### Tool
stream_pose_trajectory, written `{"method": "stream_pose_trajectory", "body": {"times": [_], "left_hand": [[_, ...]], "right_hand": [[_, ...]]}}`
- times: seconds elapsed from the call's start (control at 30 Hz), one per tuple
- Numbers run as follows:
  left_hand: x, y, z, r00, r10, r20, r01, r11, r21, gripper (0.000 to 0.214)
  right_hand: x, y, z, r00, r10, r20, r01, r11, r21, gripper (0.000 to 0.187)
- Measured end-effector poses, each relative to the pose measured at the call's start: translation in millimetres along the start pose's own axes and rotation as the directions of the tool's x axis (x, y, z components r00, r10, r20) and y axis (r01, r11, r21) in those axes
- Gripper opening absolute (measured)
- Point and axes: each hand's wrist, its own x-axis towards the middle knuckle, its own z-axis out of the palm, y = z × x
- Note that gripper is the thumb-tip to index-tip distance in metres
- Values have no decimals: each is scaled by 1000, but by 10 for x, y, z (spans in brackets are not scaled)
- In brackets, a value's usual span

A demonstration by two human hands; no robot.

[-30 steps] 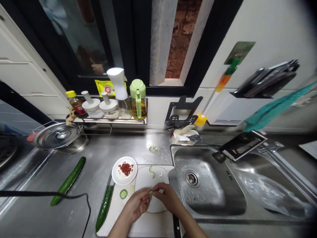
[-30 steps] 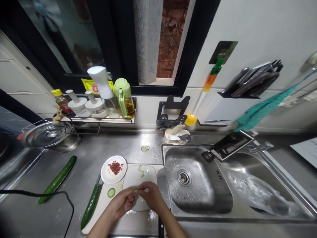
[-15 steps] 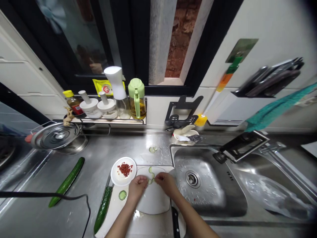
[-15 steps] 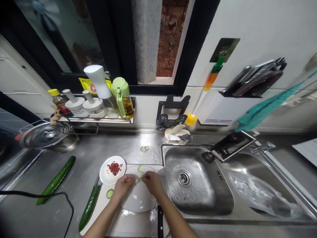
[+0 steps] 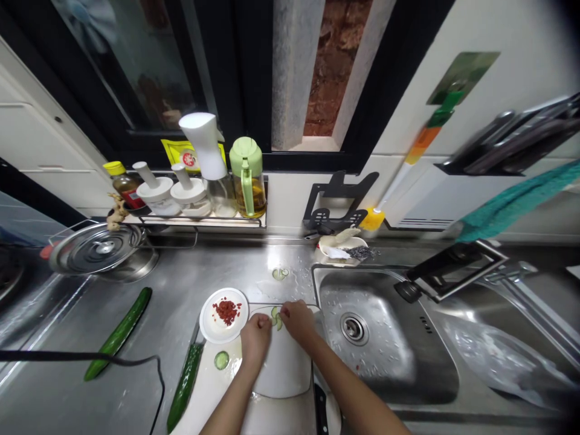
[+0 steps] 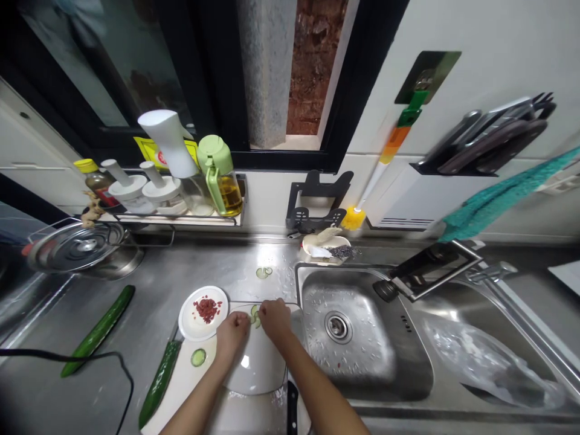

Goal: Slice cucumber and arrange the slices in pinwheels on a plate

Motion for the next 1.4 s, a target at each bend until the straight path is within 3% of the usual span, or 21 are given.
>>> {"method": "stream_pose_trajectory", "body": {"times": [0.47, 1.03, 1.4], "left_hand": [[-31, 71, 32, 1000, 9, 5, -9, 999, 40, 15], [1, -35, 130, 983, 177, -57, -168, 977, 129, 10], [-19, 16, 80, 987, 163, 18, -163, 977, 137, 20]], "right_hand": [[7, -7, 31, 1000, -22, 16, 24, 995, -101, 20], [-22, 15, 107, 998, -57, -39, 51, 989, -138, 16], [-75, 29, 108, 994, -81, -68, 74, 991, -110, 23]]}}
